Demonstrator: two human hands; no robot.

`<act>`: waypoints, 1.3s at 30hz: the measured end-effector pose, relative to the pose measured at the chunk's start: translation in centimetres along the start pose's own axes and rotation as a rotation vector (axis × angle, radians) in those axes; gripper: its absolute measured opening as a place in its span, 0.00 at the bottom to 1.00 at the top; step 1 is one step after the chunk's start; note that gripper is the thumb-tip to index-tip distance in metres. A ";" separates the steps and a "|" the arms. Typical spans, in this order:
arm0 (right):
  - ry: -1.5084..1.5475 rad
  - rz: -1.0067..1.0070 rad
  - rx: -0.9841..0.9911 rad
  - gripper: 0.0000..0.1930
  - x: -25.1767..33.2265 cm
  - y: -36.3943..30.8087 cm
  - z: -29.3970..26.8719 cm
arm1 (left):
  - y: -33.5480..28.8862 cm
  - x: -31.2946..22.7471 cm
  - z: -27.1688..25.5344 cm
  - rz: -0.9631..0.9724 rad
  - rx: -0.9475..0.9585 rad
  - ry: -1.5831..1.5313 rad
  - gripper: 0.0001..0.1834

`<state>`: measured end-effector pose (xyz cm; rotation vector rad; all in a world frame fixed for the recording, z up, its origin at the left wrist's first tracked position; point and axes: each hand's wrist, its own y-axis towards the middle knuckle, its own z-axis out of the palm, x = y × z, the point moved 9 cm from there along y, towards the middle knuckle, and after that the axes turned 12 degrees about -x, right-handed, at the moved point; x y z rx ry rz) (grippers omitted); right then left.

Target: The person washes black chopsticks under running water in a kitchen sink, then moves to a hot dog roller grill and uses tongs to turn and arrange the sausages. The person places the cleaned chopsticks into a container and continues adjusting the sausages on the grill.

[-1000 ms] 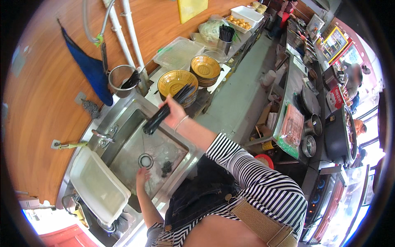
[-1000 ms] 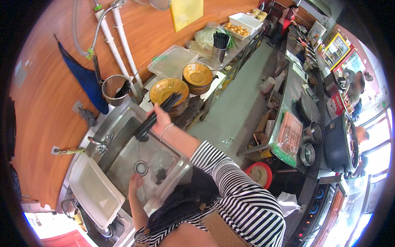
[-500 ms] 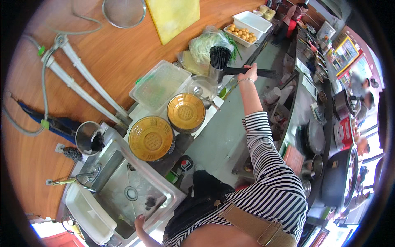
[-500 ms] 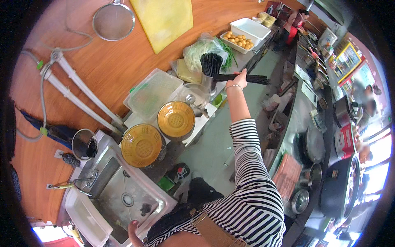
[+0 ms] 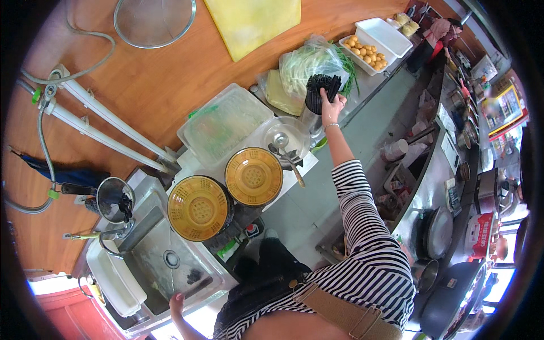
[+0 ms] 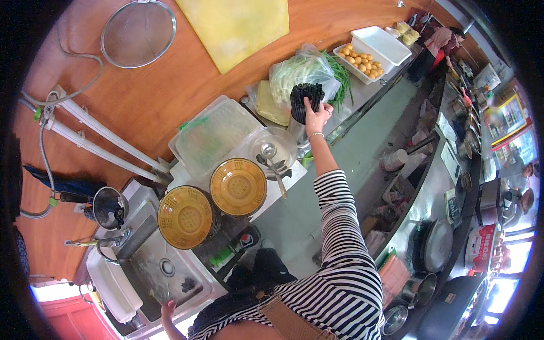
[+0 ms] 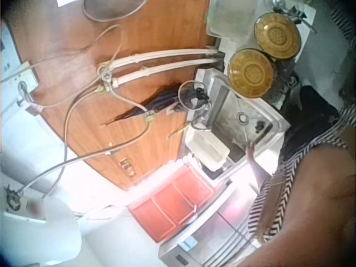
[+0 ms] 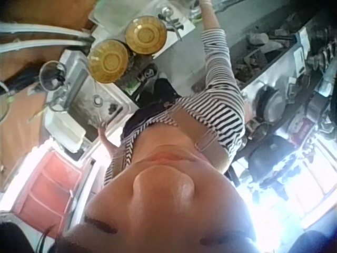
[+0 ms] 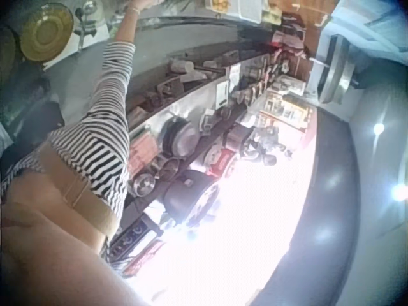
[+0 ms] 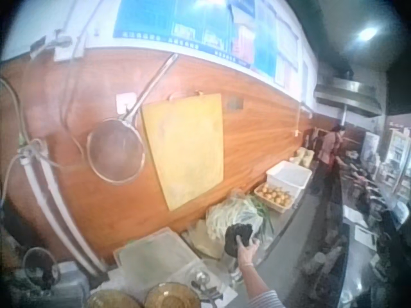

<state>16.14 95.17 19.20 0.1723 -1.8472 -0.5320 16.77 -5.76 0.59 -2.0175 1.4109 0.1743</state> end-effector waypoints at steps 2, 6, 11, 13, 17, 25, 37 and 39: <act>0.028 0.074 0.035 0.23 0.8 0.1 -0.8 | 0.1 -0.7 0.0 -0.022 0.003 -0.172 0.07; 0.195 -0.428 -0.064 0.25 9.9 2.0 -3.6 | 1.6 -1.3 -1.0 0.060 -0.016 -0.084 0.08; -0.125 -0.718 0.378 0.19 13.5 0.7 1.7 | 2.8 -4.5 -3.7 0.173 -0.186 0.197 0.16; -0.261 -0.755 0.517 0.19 13.1 -0.9 3.1 | 2.2 -7.2 -4.7 0.233 -0.246 0.087 0.14; -0.546 -0.815 0.407 0.30 14.2 -1.7 2.4 | 2.7 -13.2 -10.0 0.267 -0.383 0.003 0.14; -1.017 -0.689 0.495 0.47 11.6 -0.7 2.9 | 7.5 -34.3 -22.0 0.665 -0.704 -0.072 0.12; 0.681 -0.053 1.434 0.15 35.6 -43.5 -8.7 | 16.0 -44.8 -28.3 0.921 -0.342 -0.414 0.17; 0.923 -0.077 1.533 0.16 43.8 -52.6 -9.8 | 13.4 -41.3 -28.9 0.968 -0.010 -0.605 0.12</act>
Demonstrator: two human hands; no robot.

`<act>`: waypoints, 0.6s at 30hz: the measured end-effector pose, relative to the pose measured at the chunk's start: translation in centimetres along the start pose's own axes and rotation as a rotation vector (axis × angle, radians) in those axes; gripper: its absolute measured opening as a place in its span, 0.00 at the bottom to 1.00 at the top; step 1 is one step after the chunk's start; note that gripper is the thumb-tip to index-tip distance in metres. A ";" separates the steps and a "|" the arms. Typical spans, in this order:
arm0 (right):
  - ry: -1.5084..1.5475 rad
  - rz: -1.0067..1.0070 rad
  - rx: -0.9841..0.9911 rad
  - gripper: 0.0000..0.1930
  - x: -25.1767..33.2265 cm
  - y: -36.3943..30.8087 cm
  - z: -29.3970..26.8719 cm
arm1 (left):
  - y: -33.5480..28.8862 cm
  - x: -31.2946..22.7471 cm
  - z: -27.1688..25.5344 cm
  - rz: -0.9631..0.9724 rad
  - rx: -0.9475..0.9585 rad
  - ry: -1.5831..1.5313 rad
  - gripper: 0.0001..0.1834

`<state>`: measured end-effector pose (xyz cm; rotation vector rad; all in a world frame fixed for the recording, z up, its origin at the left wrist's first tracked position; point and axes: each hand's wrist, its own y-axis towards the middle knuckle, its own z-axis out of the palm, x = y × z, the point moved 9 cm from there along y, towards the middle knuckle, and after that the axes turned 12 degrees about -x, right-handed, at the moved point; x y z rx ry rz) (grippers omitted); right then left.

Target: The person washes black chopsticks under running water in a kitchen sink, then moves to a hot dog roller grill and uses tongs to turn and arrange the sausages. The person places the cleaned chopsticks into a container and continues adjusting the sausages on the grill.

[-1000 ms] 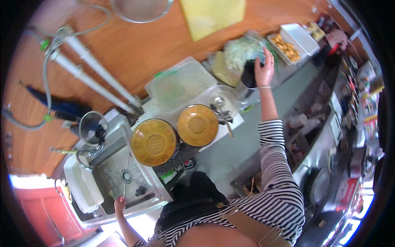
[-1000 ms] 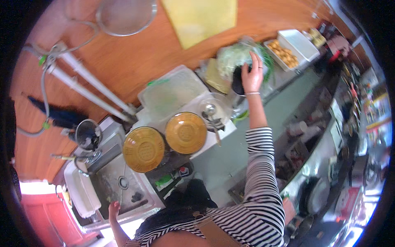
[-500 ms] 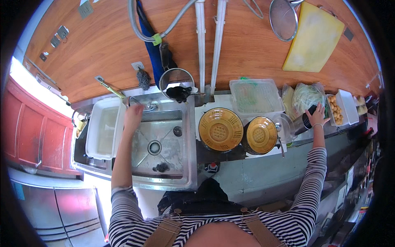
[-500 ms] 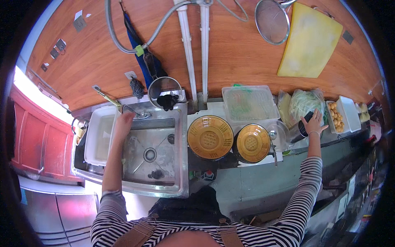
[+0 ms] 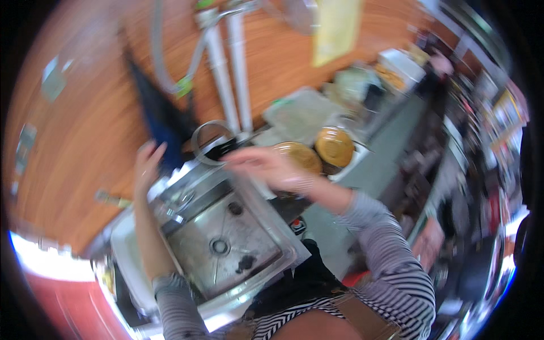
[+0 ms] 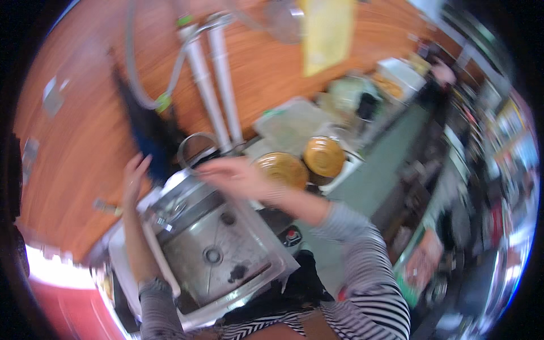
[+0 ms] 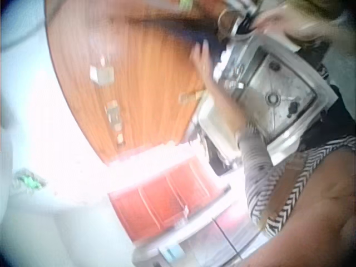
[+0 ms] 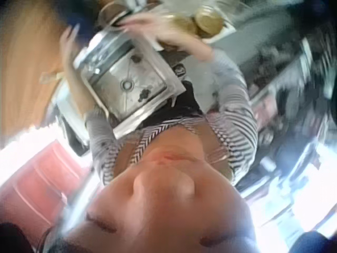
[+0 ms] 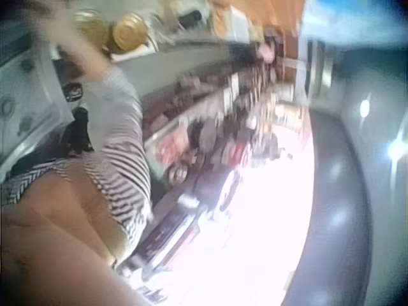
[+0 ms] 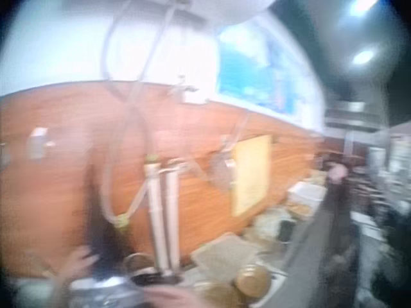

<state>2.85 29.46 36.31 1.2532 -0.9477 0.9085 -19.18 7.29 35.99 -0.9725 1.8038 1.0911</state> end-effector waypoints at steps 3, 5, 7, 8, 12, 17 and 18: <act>-0.018 -0.124 -0.297 0.43 0.8 7.7 9.1 | -1.4 -1.1 -0.1 -0.286 -0.110 -0.774 0.15; 0.363 0.188 -0.504 0.46 -3.9 9.7 13.0 | -1.2 -3.1 4.2 -0.355 -0.023 -1.094 0.26; 0.384 0.157 -0.726 0.32 -6.6 11.4 11.1 | -1.6 -4.2 7.4 -0.363 -0.114 -1.064 0.29; 0.431 0.262 -0.665 0.26 -8.8 12.2 11.0 | -2.2 -4.5 8.0 -0.358 -0.188 -1.035 0.31; 0.518 0.534 -0.738 0.18 -13.8 13.2 7.7 | -10.0 -13.7 6.2 0.678 0.100 0.000 0.29; 0.501 0.157 -0.419 0.24 -7.7 8.7 18.6 | -9.8 -13.5 -3.8 0.428 -0.511 0.073 0.27; 0.180 0.060 -0.568 0.33 -5.8 7.9 18.4 | -9.7 -12.5 -3.2 0.319 -0.458 -0.049 0.27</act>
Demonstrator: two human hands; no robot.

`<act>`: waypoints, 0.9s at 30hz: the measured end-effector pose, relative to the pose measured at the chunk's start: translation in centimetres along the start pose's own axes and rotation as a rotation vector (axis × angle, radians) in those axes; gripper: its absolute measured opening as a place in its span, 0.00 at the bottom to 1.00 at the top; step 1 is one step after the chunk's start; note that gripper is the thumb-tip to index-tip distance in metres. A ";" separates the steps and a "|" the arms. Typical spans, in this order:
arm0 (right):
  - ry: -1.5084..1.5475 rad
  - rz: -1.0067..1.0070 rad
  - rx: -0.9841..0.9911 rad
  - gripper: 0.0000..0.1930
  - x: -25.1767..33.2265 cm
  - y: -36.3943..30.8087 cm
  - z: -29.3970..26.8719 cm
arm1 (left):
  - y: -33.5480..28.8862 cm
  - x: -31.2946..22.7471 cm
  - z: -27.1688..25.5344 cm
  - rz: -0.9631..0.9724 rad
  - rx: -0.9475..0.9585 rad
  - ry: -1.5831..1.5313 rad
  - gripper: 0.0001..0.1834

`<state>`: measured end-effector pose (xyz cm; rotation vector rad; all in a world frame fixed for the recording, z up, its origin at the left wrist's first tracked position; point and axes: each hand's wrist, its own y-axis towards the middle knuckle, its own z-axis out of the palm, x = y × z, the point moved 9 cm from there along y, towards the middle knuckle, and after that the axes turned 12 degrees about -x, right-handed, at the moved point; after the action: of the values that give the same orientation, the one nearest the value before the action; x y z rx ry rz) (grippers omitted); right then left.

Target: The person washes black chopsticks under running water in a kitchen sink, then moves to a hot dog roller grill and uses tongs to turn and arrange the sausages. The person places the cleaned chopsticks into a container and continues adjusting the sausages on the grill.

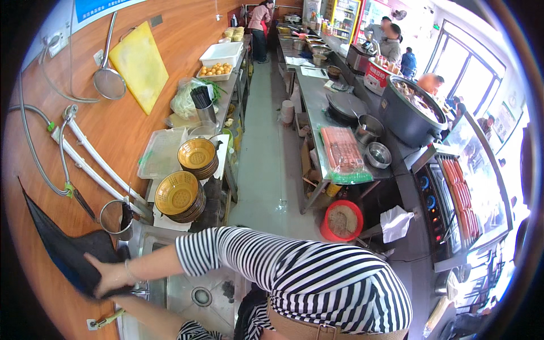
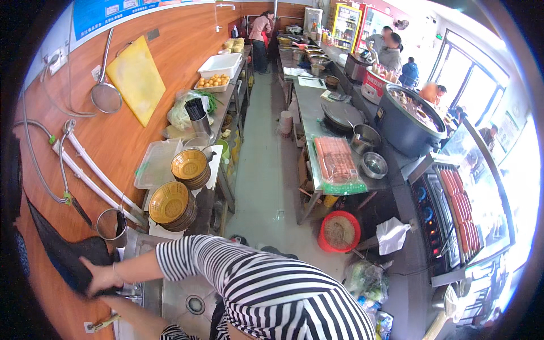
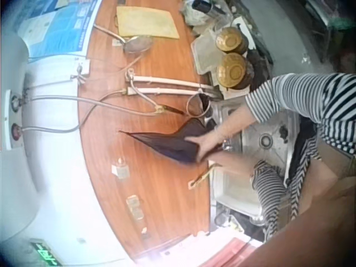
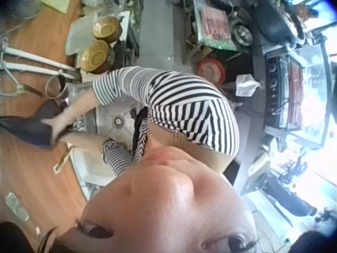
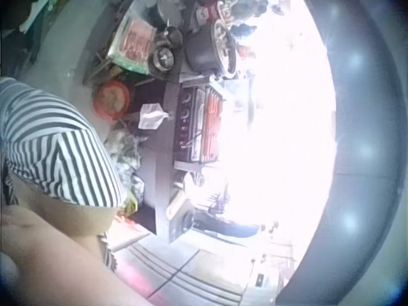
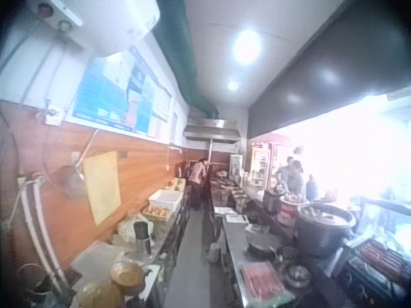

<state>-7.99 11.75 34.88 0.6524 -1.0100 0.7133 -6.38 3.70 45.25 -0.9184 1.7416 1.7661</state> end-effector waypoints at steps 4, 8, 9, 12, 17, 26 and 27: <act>-0.399 -0.188 -0.135 0.39 3.7 1.2 -0.8 | -5.6 2.3 2.5 -0.476 0.079 -0.289 0.26; 0.865 0.482 0.165 0.21 1.8 5.5 2.6 | -7.5 2.8 3.6 -0.667 0.106 -0.439 0.26; 0.711 0.634 0.224 0.23 -0.3 3.9 2.5 | -7.2 3.6 2.7 -0.696 0.009 -0.445 0.26; 0.778 0.404 0.177 0.25 0.2 -0.8 3.1 | -6.4 5.0 1.6 -0.512 0.003 -0.263 0.32; -0.156 -0.127 0.172 0.26 5.3 -7.8 -2.1 | -7.1 6.3 1.8 -0.457 0.111 -0.330 0.30; -1.026 -0.504 0.175 0.16 12.1 -8.3 -7.4 | -11.2 4.8 4.7 -0.513 0.105 -0.253 0.23; -1.074 -0.420 0.282 0.16 10.8 -9.4 -7.2 | -10.6 3.7 5.0 -0.347 0.128 -0.193 0.23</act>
<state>6.87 13.94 40.45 1.5230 -1.6749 0.0768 -1.53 8.92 35.26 -0.9007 1.4542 1.4507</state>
